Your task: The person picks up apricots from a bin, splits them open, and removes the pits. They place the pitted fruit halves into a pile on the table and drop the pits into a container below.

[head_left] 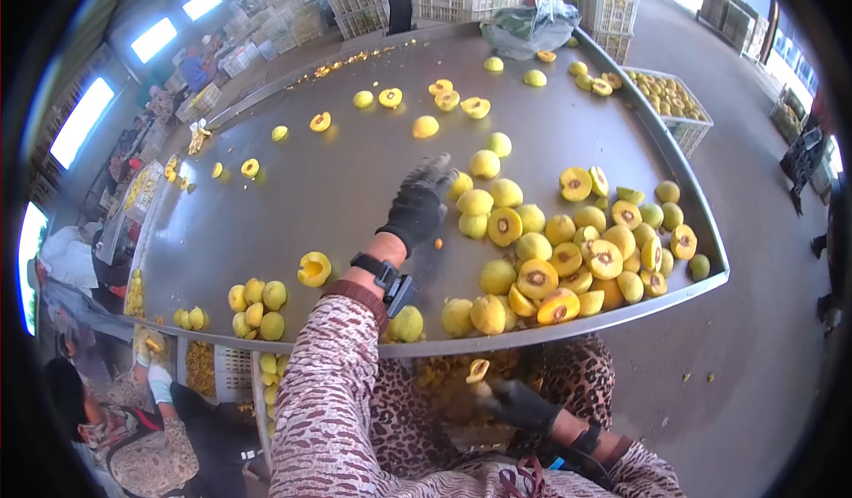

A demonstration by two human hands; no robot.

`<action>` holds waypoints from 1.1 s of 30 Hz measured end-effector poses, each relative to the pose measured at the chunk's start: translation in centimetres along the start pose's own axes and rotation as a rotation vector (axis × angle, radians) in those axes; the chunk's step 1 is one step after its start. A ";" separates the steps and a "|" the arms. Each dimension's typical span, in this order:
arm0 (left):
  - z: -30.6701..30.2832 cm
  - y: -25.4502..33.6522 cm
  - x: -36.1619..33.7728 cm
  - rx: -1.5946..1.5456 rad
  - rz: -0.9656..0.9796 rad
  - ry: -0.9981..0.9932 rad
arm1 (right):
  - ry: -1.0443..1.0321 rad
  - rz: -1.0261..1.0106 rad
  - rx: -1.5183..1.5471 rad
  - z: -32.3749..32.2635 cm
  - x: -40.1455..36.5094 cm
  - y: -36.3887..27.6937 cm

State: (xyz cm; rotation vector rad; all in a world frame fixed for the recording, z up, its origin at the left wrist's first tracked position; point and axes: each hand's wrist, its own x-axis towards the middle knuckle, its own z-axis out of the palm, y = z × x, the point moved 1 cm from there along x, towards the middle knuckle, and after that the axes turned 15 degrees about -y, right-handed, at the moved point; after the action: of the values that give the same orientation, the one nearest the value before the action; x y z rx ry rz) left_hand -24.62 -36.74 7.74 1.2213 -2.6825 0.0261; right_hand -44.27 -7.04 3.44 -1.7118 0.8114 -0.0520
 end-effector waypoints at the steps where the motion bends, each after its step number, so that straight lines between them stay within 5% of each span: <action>1: 1.5 -0.8 1.8 0.007 0.006 0.043 | -0.100 0.240 -0.375 0.2 0.0 0.9; 2: 3.9 -1.8 3.3 -0.045 0.027 -0.139 | -0.073 0.247 -0.406 0.5 0.4 2.3; 3: 5.5 -2.0 4.2 -0.105 0.046 -0.336 | 0.042 -0.054 -0.484 1.6 0.6 3.8; 4: 5.2 -1.5 4.1 -0.114 0.050 -0.327 | 0.141 -0.357 -0.545 2.2 0.2 4.5; 5: 4.0 -1.1 3.3 -0.144 -0.034 -0.350 | 0.144 -0.352 -0.542 1.5 -0.1 2.7; 7: 2.6 -1.2 1.8 -0.169 -0.125 -0.388 | 0.433 -0.231 0.150 0.0 -0.6 -1.0; 10: 0.8 -1.9 -1.0 -0.189 -0.314 -0.491 | 0.396 -0.166 0.178 -0.5 -0.6 -1.2; 13: -1.5 -1.2 -4.0 -1.502 -0.295 -0.067 | 0.435 -0.229 0.234 -0.3 -0.5 -1.8; 16: -5.9 7.0 -8.9 -1.780 -0.080 0.055 | 0.513 -0.322 0.263 -2.4 -0.8 -4.9; 19: -7.3 13.7 -12.1 -1.389 -0.082 0.203 | 0.604 -0.359 0.202 -2.8 -0.2 -6.6; 21: -6.8 15.9 -13.9 -1.959 -0.138 0.171 | 0.628 -0.357 0.193 -2.9 -0.2 -7.4; 22: -6.5 16.5 -14.5 -1.424 -0.214 0.136 | 0.655 -0.360 0.170 -2.9 -0.4 -7.8; 23: -6.3 17.3 -14.9 -1.434 -0.221 0.132 | 0.650 -0.349 0.174 -2.9 -0.4 -7.8; 25: -6.1 18.9 -15.3 -2.165 -0.159 0.256 | 0.698 -0.325 0.128 -2.8 -0.3 -7.7; 26: -6.1 19.5 -15.2 -1.967 -0.199 0.315 | 0.694 -0.306 0.138 -2.7 -0.2 -7.5; 33: -6.2 21.5 -14.4 -1.880 -0.304 0.536 | 0.653 -0.428 0.151 -1.8 0.3 -6.3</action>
State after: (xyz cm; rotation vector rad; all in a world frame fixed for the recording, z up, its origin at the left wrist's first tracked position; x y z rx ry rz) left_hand -30.42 -11.20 12.54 0.6149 -1.0013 -1.4762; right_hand -41.77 -8.22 9.35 -1.7064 0.8594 -0.9792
